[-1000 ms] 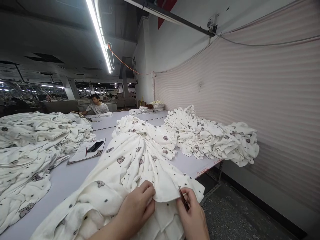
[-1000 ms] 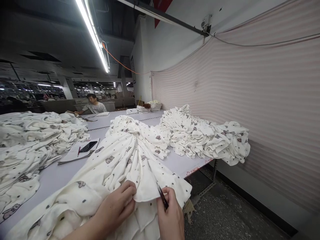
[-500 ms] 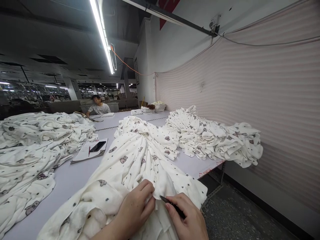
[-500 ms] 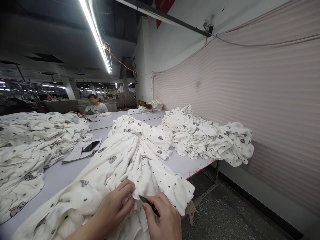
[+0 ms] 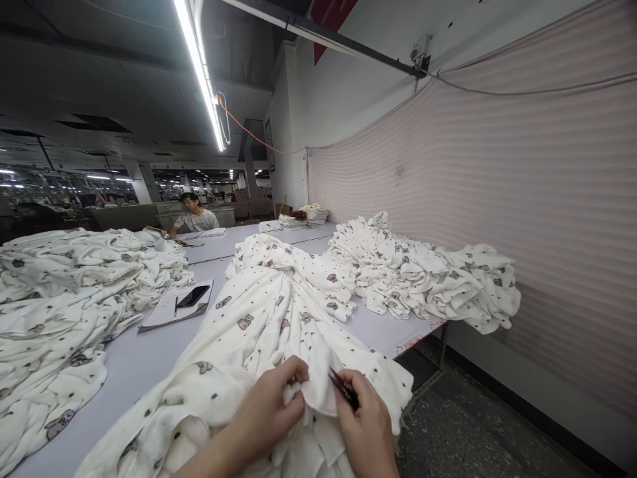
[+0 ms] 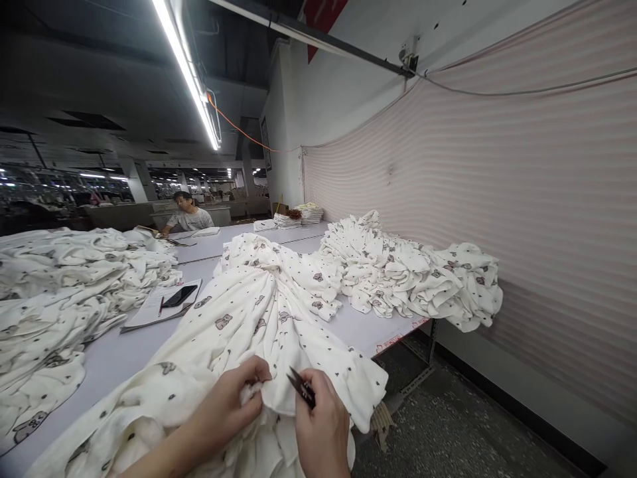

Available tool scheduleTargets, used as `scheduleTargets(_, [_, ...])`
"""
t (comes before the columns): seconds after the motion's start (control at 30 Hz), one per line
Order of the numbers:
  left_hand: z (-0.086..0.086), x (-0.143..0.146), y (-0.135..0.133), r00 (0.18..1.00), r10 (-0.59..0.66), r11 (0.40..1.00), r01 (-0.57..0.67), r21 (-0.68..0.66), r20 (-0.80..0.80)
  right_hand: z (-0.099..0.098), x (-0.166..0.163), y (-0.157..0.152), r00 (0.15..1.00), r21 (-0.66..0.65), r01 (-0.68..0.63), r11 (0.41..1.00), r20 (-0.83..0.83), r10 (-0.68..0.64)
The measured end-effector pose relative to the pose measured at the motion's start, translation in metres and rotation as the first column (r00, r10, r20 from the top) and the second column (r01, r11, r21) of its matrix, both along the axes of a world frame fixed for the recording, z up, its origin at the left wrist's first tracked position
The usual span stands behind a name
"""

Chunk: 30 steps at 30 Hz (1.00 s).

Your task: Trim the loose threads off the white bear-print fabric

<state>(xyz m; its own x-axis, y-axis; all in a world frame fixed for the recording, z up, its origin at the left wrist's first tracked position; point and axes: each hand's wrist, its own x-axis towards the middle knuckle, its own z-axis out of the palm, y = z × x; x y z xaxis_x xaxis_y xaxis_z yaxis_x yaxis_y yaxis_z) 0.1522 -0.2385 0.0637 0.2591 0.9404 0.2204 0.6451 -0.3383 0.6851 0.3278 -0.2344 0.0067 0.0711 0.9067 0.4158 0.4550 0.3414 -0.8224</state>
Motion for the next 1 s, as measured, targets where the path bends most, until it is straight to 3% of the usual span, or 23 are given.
scheduleTargets(0.13, [0.011, -0.007, 0.012, 0.994, -0.039, 0.970, 0.062, -0.234, 0.100, 0.009, -0.005, 0.007, 0.981, 0.019, -0.050, 0.999, -0.187, 0.053])
scheduleTargets(0.23, [0.015, -0.007, 0.015, 0.994, 0.007, 0.975, 0.018, -0.222, 0.112, 0.002, -0.013, -0.003, 0.975, 0.079, -0.063, 0.995, -0.210, 0.079])
scheduleTargets(0.33, [0.018, -0.007, 0.013, 0.992, -0.012, 0.972, 0.041, -0.229, 0.128, -0.009, -0.019, -0.007, 0.987, 0.023, 0.001, 1.000, -0.159, 0.003])
scheduleTargets(0.47, [0.020, -0.013, 0.010, 0.971, -0.040, 0.932, 0.121, -0.341, 0.236, -0.001, -0.012, 0.010, 0.950, 0.002, -0.066, 0.998, -0.304, 0.063])
scheduleTargets(0.6, [0.019, -0.018, 0.011, 0.917, -0.004, 0.881, 0.193, -0.433, 0.399, 0.015, -0.004, 0.015, 0.987, 0.027, -0.067, 0.997, -0.143, 0.071])
scheduleTargets(0.8, [0.012, -0.015, 0.012, 0.906, -0.029, 0.909, 0.200, -0.365, 0.423, 0.010, -0.025, -0.008, 0.991, 0.232, -0.072, 0.970, -0.096, 0.097])
scheduleTargets(1.0, [0.010, -0.017, 0.007, 0.948, -0.028, 0.936, 0.136, -0.324, 0.317, 0.006, -0.036, 0.003, 0.951, 0.057, -0.115, 0.992, -0.281, 0.126])
